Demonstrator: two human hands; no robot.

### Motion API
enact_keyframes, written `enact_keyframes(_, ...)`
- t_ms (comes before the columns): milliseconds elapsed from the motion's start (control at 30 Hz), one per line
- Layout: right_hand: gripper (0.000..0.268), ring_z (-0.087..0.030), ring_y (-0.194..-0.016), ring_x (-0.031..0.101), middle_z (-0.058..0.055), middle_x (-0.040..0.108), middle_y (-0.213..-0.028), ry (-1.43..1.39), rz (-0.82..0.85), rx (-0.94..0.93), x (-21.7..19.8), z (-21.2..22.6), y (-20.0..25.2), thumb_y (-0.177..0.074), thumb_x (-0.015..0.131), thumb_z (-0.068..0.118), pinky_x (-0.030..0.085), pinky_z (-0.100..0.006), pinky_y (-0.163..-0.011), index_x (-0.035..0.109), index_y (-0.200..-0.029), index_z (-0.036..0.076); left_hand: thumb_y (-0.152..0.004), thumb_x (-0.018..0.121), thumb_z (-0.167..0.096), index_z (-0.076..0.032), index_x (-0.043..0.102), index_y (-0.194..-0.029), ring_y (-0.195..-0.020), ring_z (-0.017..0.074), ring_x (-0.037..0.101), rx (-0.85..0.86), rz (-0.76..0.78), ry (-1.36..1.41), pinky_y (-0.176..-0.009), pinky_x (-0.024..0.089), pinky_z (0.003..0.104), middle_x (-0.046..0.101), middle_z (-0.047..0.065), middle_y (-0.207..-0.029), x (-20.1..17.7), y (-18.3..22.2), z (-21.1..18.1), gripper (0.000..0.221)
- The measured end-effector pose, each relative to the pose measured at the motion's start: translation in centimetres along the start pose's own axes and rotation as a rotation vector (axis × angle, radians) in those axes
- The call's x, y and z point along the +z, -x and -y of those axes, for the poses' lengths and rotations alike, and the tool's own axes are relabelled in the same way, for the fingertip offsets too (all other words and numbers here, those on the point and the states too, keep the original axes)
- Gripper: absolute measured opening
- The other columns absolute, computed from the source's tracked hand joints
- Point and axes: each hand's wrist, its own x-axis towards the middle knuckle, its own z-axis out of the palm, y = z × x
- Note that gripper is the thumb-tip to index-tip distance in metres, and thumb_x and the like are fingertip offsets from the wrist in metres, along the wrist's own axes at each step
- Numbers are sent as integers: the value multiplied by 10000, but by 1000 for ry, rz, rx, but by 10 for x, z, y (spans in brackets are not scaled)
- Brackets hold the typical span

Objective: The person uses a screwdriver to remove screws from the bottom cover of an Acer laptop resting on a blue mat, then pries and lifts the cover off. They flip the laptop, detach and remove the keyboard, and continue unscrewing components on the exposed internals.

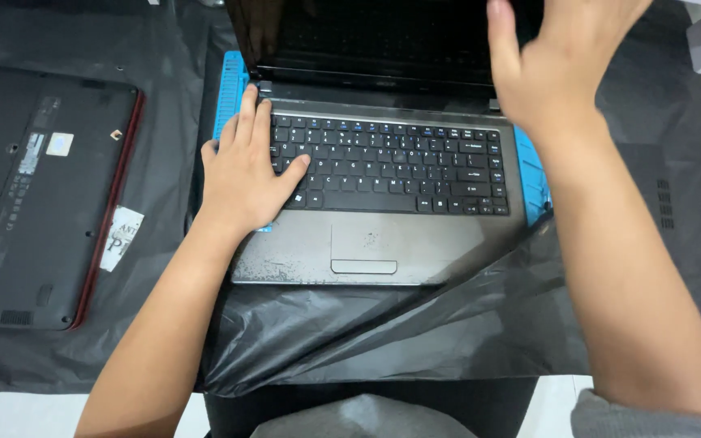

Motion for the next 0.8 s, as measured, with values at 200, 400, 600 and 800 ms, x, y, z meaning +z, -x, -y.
enact_keyframes(200, 400, -376, -1235, 524, -202, 562, -1318, -271, 303, 279, -37, 18, 34, -1001, 702, 226, 449, -491, -1069, 621, -1349, 46, -903, 669, -528, 7, 401, -1545, -1419, 409, 384, 9, -17, 1, -1047, 342, 615, 248, 192, -1674, 0, 2, 0, 877)
enact_keyframes(400, 322, -329, -1164, 592, -101, 638, -1229, -393, 687, 435, -33, 22, 83, -973, 736, 259, 484, -450, -993, 723, -1239, 79, -950, 652, -484, -34, 535, -1485, -1461, 425, 341, 169, -78, -182, -1073, 311, 653, 331, 204, -1635, -10, 4, -13, 709)
enact_keyframes(600, 327, -346, -1109, 571, -122, 630, -1187, -437, 635, 252, -28, 29, 87, -945, 733, 225, 466, -457, -971, 718, -1219, 47, -962, 633, -451, 13, 560, -1457, -1455, 372, 380, 286, -6, -236, -1111, 300, 631, 463, 232, -1558, -12, -7, -13, 682)
enact_keyframes(800, 286, -352, -1037, 557, -122, 620, -1091, -397, 634, 251, -2, 28, 86, -934, 761, 267, 458, -467, -912, 688, -1095, 42, -863, 676, -463, 7, 601, -1331, -1354, 364, 456, 371, 112, -188, -1063, 337, 585, 542, 213, -1417, -10, -34, -63, 667)
